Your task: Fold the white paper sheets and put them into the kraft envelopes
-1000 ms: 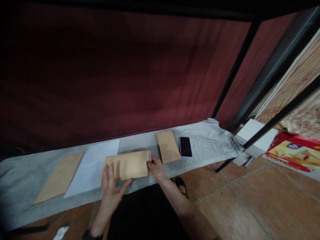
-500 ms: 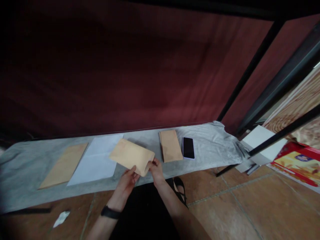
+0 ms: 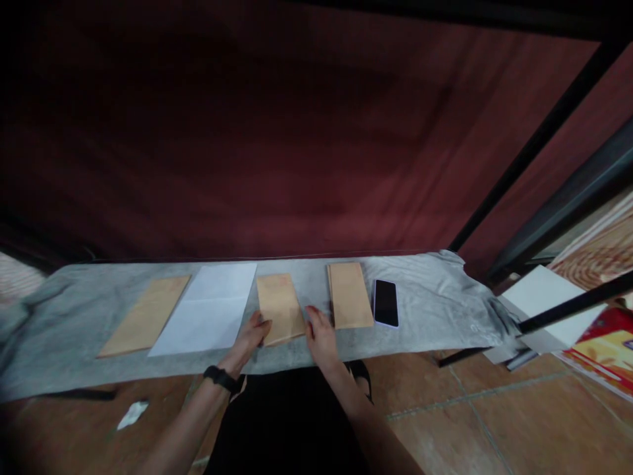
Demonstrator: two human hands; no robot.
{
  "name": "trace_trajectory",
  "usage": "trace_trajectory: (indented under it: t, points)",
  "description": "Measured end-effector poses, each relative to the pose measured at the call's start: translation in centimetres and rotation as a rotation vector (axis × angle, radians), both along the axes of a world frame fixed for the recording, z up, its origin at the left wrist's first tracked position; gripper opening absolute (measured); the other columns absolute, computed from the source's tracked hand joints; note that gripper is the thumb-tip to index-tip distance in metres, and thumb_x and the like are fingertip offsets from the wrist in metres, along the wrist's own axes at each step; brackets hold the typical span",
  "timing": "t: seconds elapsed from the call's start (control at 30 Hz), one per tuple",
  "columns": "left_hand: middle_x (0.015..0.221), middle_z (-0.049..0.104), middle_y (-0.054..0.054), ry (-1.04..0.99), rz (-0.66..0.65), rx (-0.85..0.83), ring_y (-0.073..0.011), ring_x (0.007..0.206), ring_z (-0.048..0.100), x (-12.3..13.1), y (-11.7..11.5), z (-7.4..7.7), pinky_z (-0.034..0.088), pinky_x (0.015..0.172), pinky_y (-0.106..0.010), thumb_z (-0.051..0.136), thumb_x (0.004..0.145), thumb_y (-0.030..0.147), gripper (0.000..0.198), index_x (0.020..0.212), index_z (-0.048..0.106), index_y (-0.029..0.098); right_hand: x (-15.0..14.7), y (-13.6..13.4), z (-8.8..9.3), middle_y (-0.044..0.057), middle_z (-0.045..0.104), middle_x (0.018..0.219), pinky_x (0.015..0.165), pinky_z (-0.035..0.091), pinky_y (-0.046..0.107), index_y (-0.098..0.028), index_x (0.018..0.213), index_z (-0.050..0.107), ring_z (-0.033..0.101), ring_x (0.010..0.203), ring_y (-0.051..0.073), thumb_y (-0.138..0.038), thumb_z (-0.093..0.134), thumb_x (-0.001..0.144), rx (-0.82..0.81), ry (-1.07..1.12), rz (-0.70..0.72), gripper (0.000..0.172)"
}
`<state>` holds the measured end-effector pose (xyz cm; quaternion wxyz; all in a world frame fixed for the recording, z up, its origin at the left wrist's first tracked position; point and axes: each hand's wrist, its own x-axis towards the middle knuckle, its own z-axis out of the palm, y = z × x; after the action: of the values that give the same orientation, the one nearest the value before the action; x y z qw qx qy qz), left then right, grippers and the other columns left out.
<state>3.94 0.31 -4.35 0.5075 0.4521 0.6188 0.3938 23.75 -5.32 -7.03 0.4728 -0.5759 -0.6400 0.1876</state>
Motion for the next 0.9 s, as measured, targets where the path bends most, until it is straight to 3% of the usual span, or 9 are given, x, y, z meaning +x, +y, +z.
trace_trajectory:
  t: [0.1,0.17,0.27,0.37,0.47,0.67,0.77,0.9]
  points:
    - [0.080,0.069,-0.006,0.145,-0.015,0.009,-0.0232,0.077,0.068,-0.6,0.6,-0.4,0.053,0.068,-0.031,0.059,0.072,0.013,0.038,0.110,0.060,0.012,-0.5,0.1,-0.5,0.007,0.055,0.142,0.112,0.040,0.041,-0.022,0.139,0.052,0.049,0.132,0.021,-0.019,0.045,0.096,0.029,-0.321,0.166,0.044]
    - [0.085,0.069,-0.008,0.388,-0.037,0.056,-0.0255,0.081,0.068,-0.8,0.5,-0.6,0.054,0.073,-0.035,0.058,0.076,0.016,0.046,0.121,0.056,0.011,-1.0,0.1,-1.0,0.006,0.054,0.144,0.115,0.036,0.043,-0.023,0.141,0.051,0.047,0.134,0.022,-0.023,0.049,0.097,0.028,-0.472,0.198,0.044]
    - [0.105,0.068,-0.016,0.859,-0.068,0.285,-0.0296,0.100,0.066,-0.4,0.1,-1.0,0.052,0.086,-0.042,0.052,0.085,0.021,0.051,0.134,0.048,0.010,-1.7,0.0,-1.7,0.005,0.054,0.144,0.117,0.030,0.045,-0.024,0.141,0.051,0.049,0.133,0.022,-0.029,0.049,0.099,0.025,-0.572,0.165,0.042]
    - [0.138,0.054,-0.019,1.069,-0.171,0.593,-0.0303,0.133,0.046,1.0,0.8,-1.6,0.040,0.107,-0.047,0.043,0.094,0.028,0.050,0.142,0.044,0.014,-2.0,0.0,-2.1,0.005,0.054,0.145,0.118,0.029,0.044,-0.024,0.140,0.051,0.049,0.132,0.021,-0.030,0.047,0.100,0.034,-0.603,0.137,0.041]
    - [0.156,0.037,-0.013,1.135,-0.344,0.699,-0.0284,0.147,0.026,2.7,3.4,-2.4,0.026,0.117,-0.049,0.035,0.099,0.035,0.052,0.148,0.039,0.017,-2.1,0.1,-2.2,0.005,0.053,0.145,0.117,0.029,0.043,-0.024,0.140,0.051,0.048,0.133,0.020,-0.029,0.046,0.100,0.038,-0.629,0.127,0.041]
    - [0.158,0.034,-0.011,1.165,-0.437,0.584,-0.0266,0.148,0.024,4.1,9.2,-3.3,0.019,0.120,-0.050,0.030,0.100,0.038,0.055,0.149,0.040,0.016,-2.2,0.2,-1.7,0.005,0.056,0.143,0.117,0.028,0.041,-0.023,0.137,0.054,0.049,0.132,0.020,-0.028,0.048,0.098,0.034,-0.618,0.140,0.040]
    - [0.157,0.036,-0.010,1.104,-0.444,0.609,-0.0259,0.148,0.024,4.0,10.0,-3.7,0.017,0.120,-0.050,0.033,0.099,0.036,0.053,0.148,0.041,0.018,-2.3,0.2,-1.1,0.006,0.056,0.142,0.117,0.029,0.043,-0.023,0.137,0.054,0.048,0.132,0.021,-0.022,0.047,0.095,0.015,-0.589,0.163,0.042]
    - [0.156,0.038,-0.009,1.005,-0.496,0.645,-0.0246,0.148,0.025,3.4,9.2,-4.2,0.016,0.121,-0.049,0.035,0.098,0.033,0.053,0.149,0.040,0.019,-2.4,0.1,-0.7,0.007,0.056,0.142,0.118,0.027,0.045,-0.022,0.136,0.054,0.048,0.133,0.022,-0.019,0.048,0.093,-0.016,-0.559,0.174,0.044]
